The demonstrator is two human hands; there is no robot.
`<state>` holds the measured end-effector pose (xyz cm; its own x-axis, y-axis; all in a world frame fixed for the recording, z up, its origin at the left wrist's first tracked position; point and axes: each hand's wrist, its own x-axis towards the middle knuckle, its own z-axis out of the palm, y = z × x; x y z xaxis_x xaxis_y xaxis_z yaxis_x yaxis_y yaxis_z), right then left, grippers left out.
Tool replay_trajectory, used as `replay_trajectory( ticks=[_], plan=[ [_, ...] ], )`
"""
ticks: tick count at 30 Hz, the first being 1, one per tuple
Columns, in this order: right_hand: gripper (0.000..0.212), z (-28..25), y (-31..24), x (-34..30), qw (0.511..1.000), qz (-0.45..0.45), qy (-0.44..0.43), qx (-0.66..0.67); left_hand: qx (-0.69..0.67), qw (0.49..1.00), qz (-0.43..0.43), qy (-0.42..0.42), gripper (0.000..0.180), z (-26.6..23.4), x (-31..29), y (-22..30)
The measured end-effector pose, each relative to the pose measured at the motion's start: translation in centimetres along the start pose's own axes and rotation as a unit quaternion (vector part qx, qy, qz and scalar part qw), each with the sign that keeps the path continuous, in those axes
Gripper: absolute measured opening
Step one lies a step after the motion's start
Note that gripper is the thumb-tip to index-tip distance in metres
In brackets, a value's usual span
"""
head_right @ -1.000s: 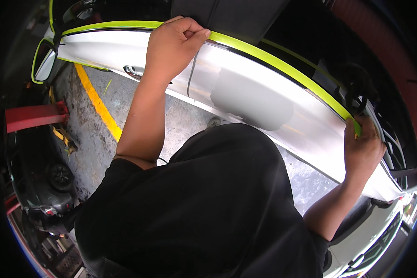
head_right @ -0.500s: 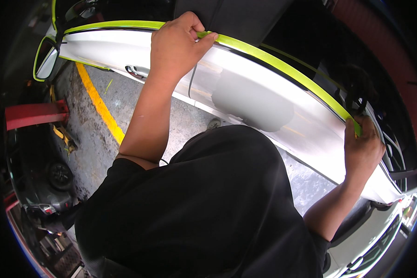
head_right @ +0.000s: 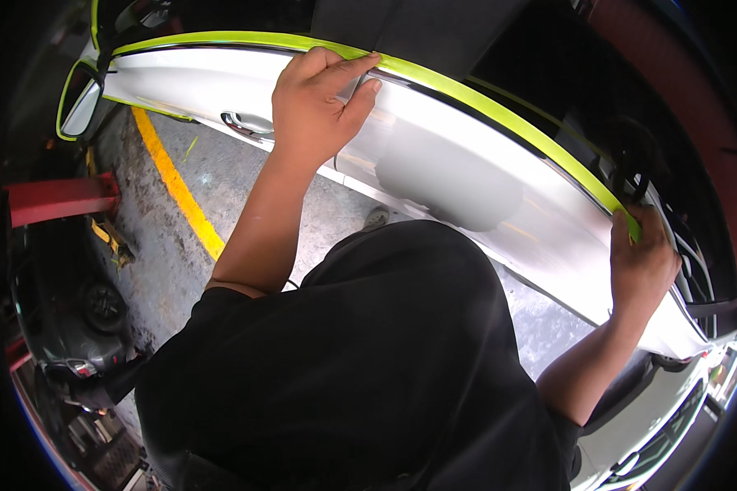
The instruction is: The person applies bright green masking tape along the window frames and body lines of a white car. They smooth the tape with their hands to ensure adhesion, working around the side windows, door handles, and front bumper area.
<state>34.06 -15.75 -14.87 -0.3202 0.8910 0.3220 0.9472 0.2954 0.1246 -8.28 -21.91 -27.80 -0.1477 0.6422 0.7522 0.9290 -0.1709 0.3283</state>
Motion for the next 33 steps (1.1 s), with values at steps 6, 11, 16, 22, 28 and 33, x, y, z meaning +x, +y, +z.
replay_trajectory(
  ticks=[6,11,16,22,28,33],
  plan=[
    [0.018,0.0,-0.1,-0.4,1.000,0.007,-0.002,0.018,0.117,0.992,0.055,0.016,0.046,0.6,-1.6,1.4],
    [0.027,-0.9,-0.3,-1.2,0.997,0.042,0.012,0.056,0.114,0.983,0.138,-0.037,0.057,0.0,-1.2,0.4],
    [0.039,-1.1,-0.3,-0.5,0.996,0.046,-0.012,0.075,0.119,0.971,0.198,-0.065,0.062,-1.0,-0.4,-1.8],
    [0.039,-1.9,2.8,-1.9,0.967,0.029,-0.134,0.213,0.114,0.964,0.223,-0.094,0.060,1.9,-0.2,-4.7],
    [0.031,-4.6,0.3,-4.6,0.987,0.160,-0.026,0.003,0.127,0.963,0.231,-0.047,0.072,1.3,0.3,-4.0],
    [0.040,-3.7,-1.0,-5.7,0.922,0.335,-0.078,0.179,0.115,0.962,0.245,0.021,0.073,0.6,0.8,-2.0]
  ],
)
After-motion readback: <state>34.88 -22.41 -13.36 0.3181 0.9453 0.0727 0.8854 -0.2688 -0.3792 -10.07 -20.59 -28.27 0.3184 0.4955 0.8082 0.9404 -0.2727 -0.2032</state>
